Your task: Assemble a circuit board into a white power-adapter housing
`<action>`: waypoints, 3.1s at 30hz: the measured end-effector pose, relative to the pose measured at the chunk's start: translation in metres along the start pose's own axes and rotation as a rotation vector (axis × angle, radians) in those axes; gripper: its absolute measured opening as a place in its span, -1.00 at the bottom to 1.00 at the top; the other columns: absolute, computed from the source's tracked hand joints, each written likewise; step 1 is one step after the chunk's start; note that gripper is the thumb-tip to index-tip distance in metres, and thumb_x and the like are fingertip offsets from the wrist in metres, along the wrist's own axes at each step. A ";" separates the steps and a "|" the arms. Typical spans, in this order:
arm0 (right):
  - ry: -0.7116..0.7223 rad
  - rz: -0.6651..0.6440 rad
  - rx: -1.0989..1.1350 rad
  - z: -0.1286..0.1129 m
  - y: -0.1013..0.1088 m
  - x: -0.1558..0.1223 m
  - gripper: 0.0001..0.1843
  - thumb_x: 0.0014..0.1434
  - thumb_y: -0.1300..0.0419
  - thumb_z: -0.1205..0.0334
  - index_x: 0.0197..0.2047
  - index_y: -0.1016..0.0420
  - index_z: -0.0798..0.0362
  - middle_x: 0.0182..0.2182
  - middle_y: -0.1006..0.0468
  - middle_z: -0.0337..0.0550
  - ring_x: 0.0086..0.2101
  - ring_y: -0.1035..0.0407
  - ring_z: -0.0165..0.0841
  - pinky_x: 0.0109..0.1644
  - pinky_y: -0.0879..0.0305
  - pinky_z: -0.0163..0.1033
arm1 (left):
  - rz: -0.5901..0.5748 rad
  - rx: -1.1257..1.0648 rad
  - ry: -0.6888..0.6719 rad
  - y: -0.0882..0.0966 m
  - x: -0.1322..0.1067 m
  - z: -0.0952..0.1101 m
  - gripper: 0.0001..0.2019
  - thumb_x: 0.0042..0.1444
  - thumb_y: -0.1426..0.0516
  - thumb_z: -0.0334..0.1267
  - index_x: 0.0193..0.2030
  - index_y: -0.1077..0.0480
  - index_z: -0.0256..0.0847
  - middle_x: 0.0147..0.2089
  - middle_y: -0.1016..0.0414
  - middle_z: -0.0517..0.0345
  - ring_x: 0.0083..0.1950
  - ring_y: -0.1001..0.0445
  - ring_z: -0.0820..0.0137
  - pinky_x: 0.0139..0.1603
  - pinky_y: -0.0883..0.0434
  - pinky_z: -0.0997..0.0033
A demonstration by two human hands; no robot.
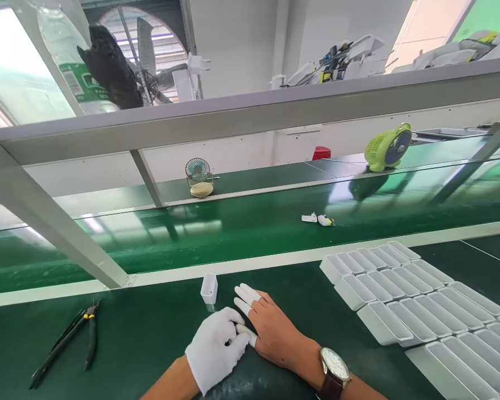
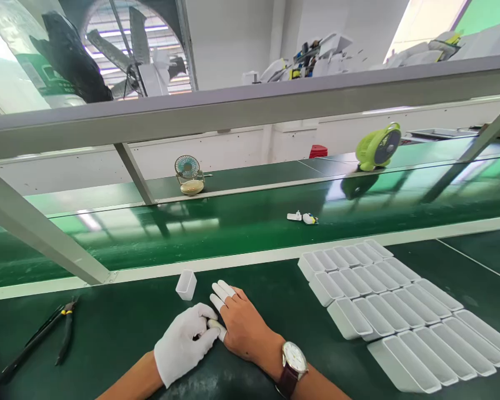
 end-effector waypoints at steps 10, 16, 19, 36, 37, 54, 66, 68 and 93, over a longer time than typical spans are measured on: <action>-0.004 -0.024 -0.011 -0.002 0.004 0.000 -0.36 0.29 -0.13 0.16 0.38 -0.22 0.24 0.32 -0.28 0.21 0.40 0.04 -0.08 0.40 -0.03 0.07 | -0.013 0.072 -0.103 -0.001 -0.001 -0.003 -0.84 0.28 -0.05 -0.24 -0.27 -0.43 -0.17 -0.19 -0.59 0.08 -0.24 -0.57 0.36 -0.20 -0.49 0.36; 0.040 0.023 -0.031 0.000 -0.001 -0.002 -0.46 0.30 -0.07 0.29 0.32 -0.32 0.23 0.31 -0.31 0.19 0.38 0.00 -0.10 0.39 -0.04 0.07 | 0.058 0.217 -0.305 0.003 -0.003 0.012 -0.72 0.28 -0.05 -0.28 -0.44 -0.45 -0.19 -0.23 -0.57 0.09 -0.25 -0.55 0.38 -0.21 -0.49 0.37; 0.062 0.056 -0.039 0.001 -0.004 -0.001 -0.50 0.30 -0.06 0.28 0.28 -0.36 0.23 0.28 -0.35 0.18 0.36 -0.06 -0.09 0.38 -0.07 0.06 | 0.218 0.262 -0.440 0.015 -0.007 0.019 -0.74 0.26 -0.11 -0.27 -0.46 -0.46 -0.17 -0.19 -0.55 0.05 -0.23 -0.55 0.36 -0.17 -0.52 0.35; 0.036 0.150 -0.054 -0.001 -0.004 0.000 -0.48 0.40 -0.03 0.04 0.26 -0.39 0.22 0.26 -0.38 0.18 0.32 -0.15 -0.07 0.35 -0.13 0.05 | 0.184 -0.182 0.316 0.055 0.028 -0.051 -0.25 0.08 -0.19 -0.07 0.40 -0.12 -0.18 0.22 -0.47 -0.03 0.21 -0.48 0.15 0.21 -0.44 0.15; 0.037 0.152 -0.054 -0.001 -0.004 -0.001 -0.48 0.40 -0.04 0.04 0.25 -0.39 0.22 0.26 -0.39 0.18 0.32 -0.15 -0.07 0.35 -0.13 0.04 | 0.183 -0.180 0.329 0.055 0.026 -0.051 -0.24 0.06 -0.20 -0.07 0.40 -0.13 -0.19 0.20 -0.48 -0.03 0.20 -0.49 0.14 0.20 -0.44 0.14; -0.829 0.269 -0.155 0.145 0.042 0.056 -0.47 0.32 -0.09 0.16 0.26 -0.29 0.32 0.16 -0.40 0.32 0.21 -0.26 0.03 0.27 -0.17 0.05 | 0.204 -0.237 0.322 0.046 0.016 -0.051 -0.20 -0.08 -0.30 -0.11 0.35 -0.22 -0.13 0.24 -0.45 -0.04 0.20 -0.48 0.08 0.16 -0.48 0.13; -0.875 0.341 -0.037 0.174 0.061 0.104 -0.62 0.33 -0.23 0.10 0.13 -0.42 0.10 0.11 -0.45 0.00 0.07 -0.39 -0.14 0.16 -0.34 0.13 | 0.196 -0.258 0.277 0.043 0.019 -0.053 -0.22 -0.12 -0.34 -0.12 0.30 -0.29 -0.13 0.31 -0.38 -0.08 0.33 -0.35 0.01 0.34 -0.31 -0.01; -0.836 0.354 0.028 0.168 0.064 0.102 -0.59 0.32 -0.23 0.11 0.16 -0.40 0.11 0.12 -0.46 0.03 0.09 -0.40 -0.12 0.18 -0.33 0.16 | 0.204 -0.273 0.266 0.044 0.018 -0.054 -0.24 -0.10 -0.34 -0.10 0.29 -0.30 -0.12 0.31 -0.38 -0.08 0.32 -0.36 0.02 0.32 -0.32 0.01; -0.327 0.133 -0.053 0.016 0.031 -0.057 -0.25 0.20 -0.26 -0.10 0.30 -0.29 0.20 0.13 -0.48 0.27 0.20 -0.30 0.12 0.21 -0.31 0.17 | 0.181 -0.071 0.341 0.053 0.015 -0.044 -0.12 -0.10 -0.36 -0.07 0.38 -0.17 -0.16 0.26 -0.42 -0.07 0.26 -0.41 0.08 0.32 -0.32 0.11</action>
Point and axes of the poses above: each hand's wrist, its own x-axis towards the middle knuckle, its own y-axis out of the back of the hand, z = x × y, the point moved 4 cm from there along x, towards the middle knuckle
